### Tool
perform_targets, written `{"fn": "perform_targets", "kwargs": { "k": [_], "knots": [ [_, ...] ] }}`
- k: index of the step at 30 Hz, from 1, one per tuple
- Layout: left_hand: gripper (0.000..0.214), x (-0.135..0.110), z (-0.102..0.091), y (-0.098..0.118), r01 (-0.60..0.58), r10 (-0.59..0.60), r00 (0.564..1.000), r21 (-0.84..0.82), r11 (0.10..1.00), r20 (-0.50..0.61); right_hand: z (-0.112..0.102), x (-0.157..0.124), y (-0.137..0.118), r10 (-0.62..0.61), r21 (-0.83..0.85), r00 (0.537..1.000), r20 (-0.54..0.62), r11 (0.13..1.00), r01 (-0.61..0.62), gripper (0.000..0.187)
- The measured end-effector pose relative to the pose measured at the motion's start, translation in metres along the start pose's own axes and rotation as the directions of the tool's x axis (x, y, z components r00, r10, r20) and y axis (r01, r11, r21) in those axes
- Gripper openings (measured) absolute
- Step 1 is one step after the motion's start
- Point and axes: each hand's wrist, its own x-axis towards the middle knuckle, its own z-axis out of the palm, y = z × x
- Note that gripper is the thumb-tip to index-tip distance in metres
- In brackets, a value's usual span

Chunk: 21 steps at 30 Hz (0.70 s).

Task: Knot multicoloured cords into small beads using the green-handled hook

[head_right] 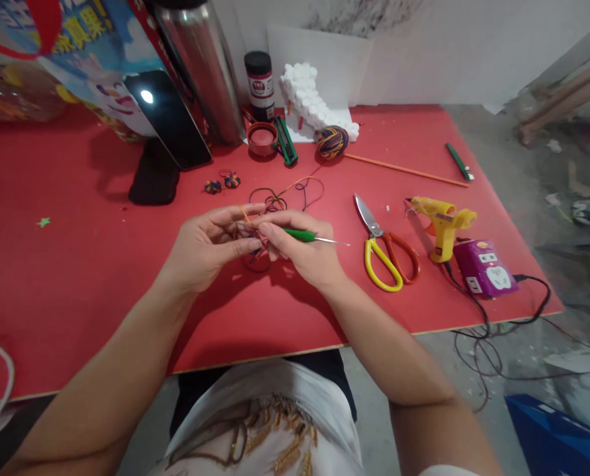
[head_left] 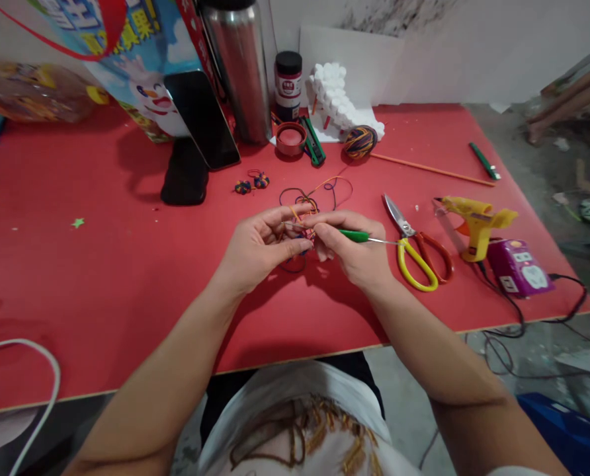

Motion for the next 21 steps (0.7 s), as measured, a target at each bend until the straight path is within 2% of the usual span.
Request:
{"fn": "perform_targets", "kwargs": {
  "k": [5, 8, 11, 14, 17, 21],
  "knots": [
    [0.046, 0.001, -0.002, -0.007, -0.105, 0.106, 0.994, 0.014, 0.994, -0.006, 0.001, 0.008, 0.007, 0.126, 0.29, 0.988, -0.088, 0.952, -0.095, 0.011],
    [0.036, 0.001, -0.003, -0.008, -0.095, 0.095, 0.995, 0.002, 0.995, -0.027, 0.0, 0.011, 0.008, 0.224, 0.367, 0.971, -0.085, 0.913, -0.178, 0.018],
    [0.037, -0.001, -0.002, -0.006, -0.047, 0.047, 0.998, -0.009, 0.999, -0.046, -0.002, 0.012, 0.008, 0.285, 0.413, 0.956, -0.071, 0.881, -0.232, 0.024],
    [0.034, -0.002, 0.0, -0.004, -0.063, 0.063, 0.996, -0.011, 0.998, -0.071, -0.002, 0.013, 0.008, 0.29, 0.442, 0.956, -0.044, 0.864, -0.242, 0.024],
    [0.028, -0.003, 0.001, -0.004, -0.1, 0.098, 0.99, -0.01, 0.995, -0.1, -0.003, 0.013, 0.006, 0.285, 0.417, 0.958, -0.039, 0.876, -0.244, 0.024],
    [0.023, -0.004, 0.001, -0.004, -0.091, 0.091, 0.99, 0.012, 0.996, -0.104, -0.003, 0.011, 0.004, 0.278, 0.351, 0.958, -0.072, 0.906, -0.236, 0.028]
  ]
}}
